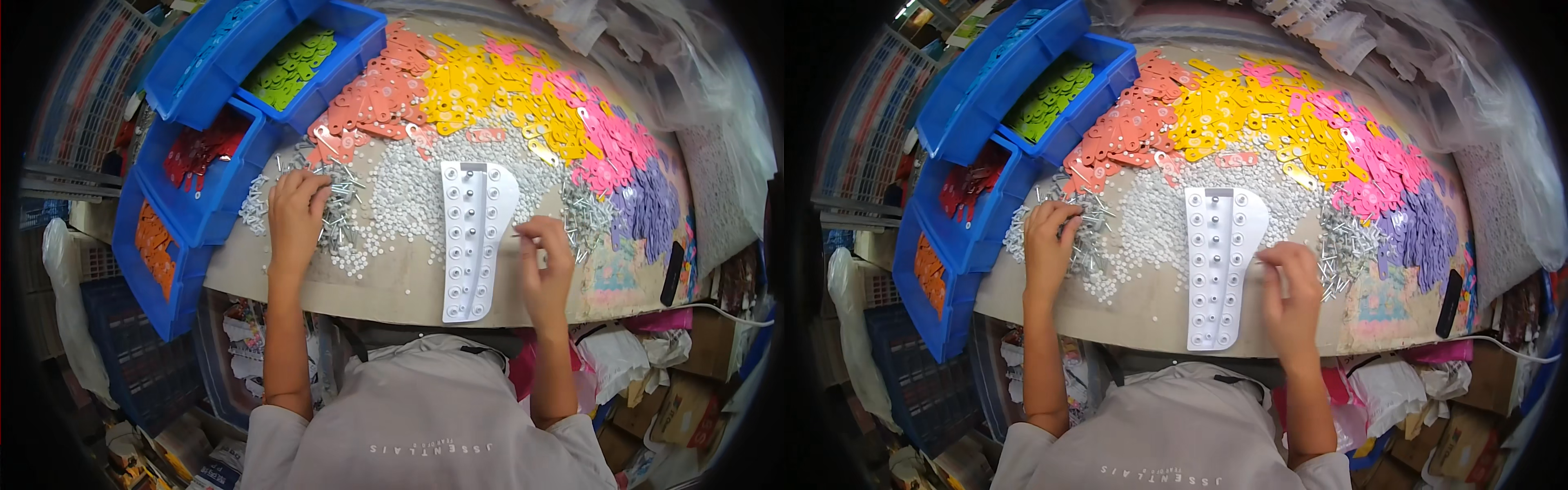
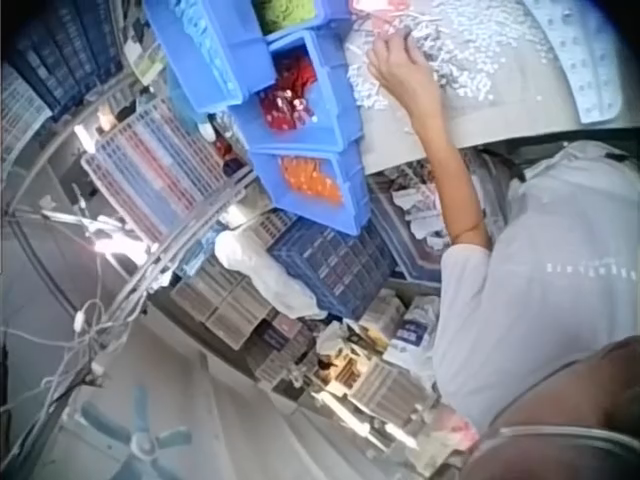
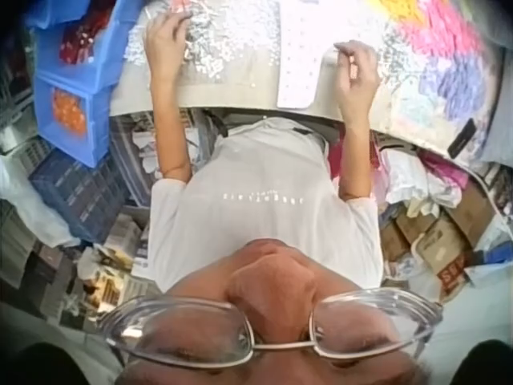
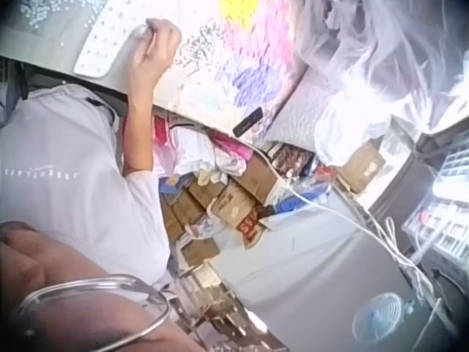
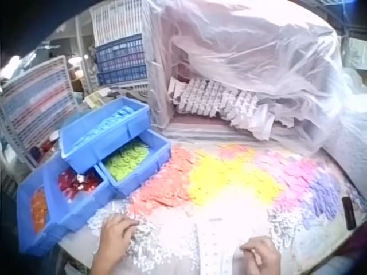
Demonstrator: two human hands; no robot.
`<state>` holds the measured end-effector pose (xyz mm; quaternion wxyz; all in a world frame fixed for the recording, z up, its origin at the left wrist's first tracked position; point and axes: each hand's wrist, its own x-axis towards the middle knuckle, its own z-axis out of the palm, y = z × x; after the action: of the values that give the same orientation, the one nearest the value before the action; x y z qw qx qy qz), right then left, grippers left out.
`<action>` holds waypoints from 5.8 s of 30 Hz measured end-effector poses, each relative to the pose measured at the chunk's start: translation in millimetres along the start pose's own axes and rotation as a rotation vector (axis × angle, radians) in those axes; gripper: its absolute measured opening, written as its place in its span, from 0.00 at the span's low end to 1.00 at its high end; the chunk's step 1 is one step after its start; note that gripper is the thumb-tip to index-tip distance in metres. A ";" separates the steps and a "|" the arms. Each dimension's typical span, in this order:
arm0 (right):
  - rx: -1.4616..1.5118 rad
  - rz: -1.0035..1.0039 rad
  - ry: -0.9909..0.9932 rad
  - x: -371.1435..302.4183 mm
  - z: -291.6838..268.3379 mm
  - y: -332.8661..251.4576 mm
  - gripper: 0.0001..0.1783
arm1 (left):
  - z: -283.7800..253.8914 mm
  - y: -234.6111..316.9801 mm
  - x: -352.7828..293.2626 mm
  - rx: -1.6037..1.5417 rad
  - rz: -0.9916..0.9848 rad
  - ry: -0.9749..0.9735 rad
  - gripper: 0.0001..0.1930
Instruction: Assembling small colorful plastic caps into white base strip holders.
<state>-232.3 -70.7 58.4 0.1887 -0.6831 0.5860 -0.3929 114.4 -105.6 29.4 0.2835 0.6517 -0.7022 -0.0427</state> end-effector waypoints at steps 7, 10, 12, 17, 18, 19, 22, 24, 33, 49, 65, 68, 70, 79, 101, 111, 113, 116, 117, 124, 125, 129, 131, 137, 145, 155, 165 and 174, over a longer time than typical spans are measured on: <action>0.182 0.077 -0.152 -10.0 28.9 -14.2 0.09 | -3.5 -3.2 2.5 -0.049 -0.003 -0.041 0.04; 0.151 0.084 -0.182 -11.6 30.1 -13.4 0.10 | -3.2 -3.2 2.8 -0.053 0.005 -0.058 0.04; 0.143 0.079 -0.190 -12.5 29.8 -12.9 0.10 | -2.7 -3.0 3.5 -0.052 0.021 -0.062 0.04; 0.076 0.006 -0.262 -14.1 27.7 -8.7 0.11 | -0.1 -8.0 3.1 -0.084 0.034 -0.048 0.03; 0.032 -0.134 -0.291 -12.8 26.3 -3.9 0.09 | -0.7 -9.8 3.2 -0.068 0.043 -0.048 0.03; 0.025 -0.130 -0.288 -11.6 24.4 -4.7 0.09 | -0.9 -10.1 3.0 -0.075 0.047 -0.050 0.03; -0.048 -0.276 -0.241 -11.0 18.5 -7.5 0.07 | -4.6 -4.5 1.8 -0.017 0.057 -0.064 0.03; -0.181 -0.138 -0.073 -14.5 6.1 1.4 0.09 | -9.1 10.9 1.1 0.037 0.019 -0.028 0.03; -0.432 0.095 -0.211 -23.6 -40.6 33.5 0.09 | 8.1 113.0 -30.2 -0.530 0.274 -0.244 0.08; 0.057 0.316 -0.015 -27.6 -30.3 15.1 0.04 | 43.4 131.5 -37.3 -0.478 0.486 -0.291 0.07; 0.230 0.054 -0.121 -62.1 12.4 -26.3 0.09 | -7.0 47.0 -55.1 0.020 -0.055 -0.072 0.07; 0.214 0.044 -0.141 -62.1 16.5 -23.9 0.09 | -3.5 47.1 -66.0 0.051 -0.046 -0.077 0.07; 0.205 0.048 -0.151 -61.7 17.3 -24.9 0.10 | 0.1 50.2 -70.1 0.046 -0.102 -0.085 0.08; 0.166 -0.055 -0.203 -59.9 16.1 -15.7 0.12 | -0.6 56.3 -72.2 0.059 -0.128 -0.090 0.05; 0.281 0.081 -0.212 -62.1 9.8 -12.9 0.09 | 23.0 129.9 -79.9 -0.723 0.312 -0.397 0.09; 0.216 0.002 -0.203 -59.0 11.1 -12.2 0.11 | 25.3 136.6 -80.9 -0.541 0.477 -0.312 0.10; 0.206 -0.017 -0.207 -57.6 11.7 -12.5 0.11 | 23.1 136.6 -82.3 -0.515 0.483 -0.312 0.10; 0.195 -0.048 -0.208 -57.3 11.9 -13.0 0.12 | 23.6 138.7 -88.2 -0.395 0.601 -0.310 0.13; 0.192 -0.061 -0.206 -57.0 11.9 -14.1 0.12 | 23.7 138.7 -88.9 -0.392 0.605 -0.297 0.13; 0.237 0.036 -0.126 -57.2 10.3 -9.3 0.08 | 16.0 119.0 -38.8 -0.429 0.465 -0.145 0.10; 0.234 0.024 -0.125 -51.8 10.0 -11.5 0.08 | 17.3 112.2 -20.3 -0.397 0.397 -0.117 0.10; 0.228 0.000 -0.054 -20.4 9.6 -7.6 0.07 | 38.5 96.1 54.2 -0.364 0.234 -0.034 0.09; 0.096 -0.144 0.016 5.7 7.1 0.0 0.07 | 49.8 91.6 81.3 -0.450 0.145 -0.129 0.07; -0.211 -0.192 -0.016 118.2 9.8 50.9 0.05 | 121.4 115.7 152.1 -0.460 0.324 -0.272 0.08; -0.290 -0.113 -0.166 150.3 44.8 82.2 0.07 | 173.0 139.2 174.1 -0.300 0.224 -0.386 0.09; -0.112 0.057 -0.200 128.5 24.4 50.5 0.06 | 138.5 126.0 155.3 -0.585 0.107 -0.367 0.07; 0.053 -0.010 -0.352 91.3 27.5 31.9 0.05 | 67.2 84.4 73.0 -0.732 0.106 -0.527 0.05; -0.084 -0.093 -0.161 74.3 47.2 33.1 0.06 | 77.6 94.2 55.8 -0.741 -0.080 -0.393 0.07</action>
<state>-217.7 -158.8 28.8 0.1878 -0.7464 0.5524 -0.3200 -4.2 -168.2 24.1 0.3576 0.5118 -0.6543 -0.4267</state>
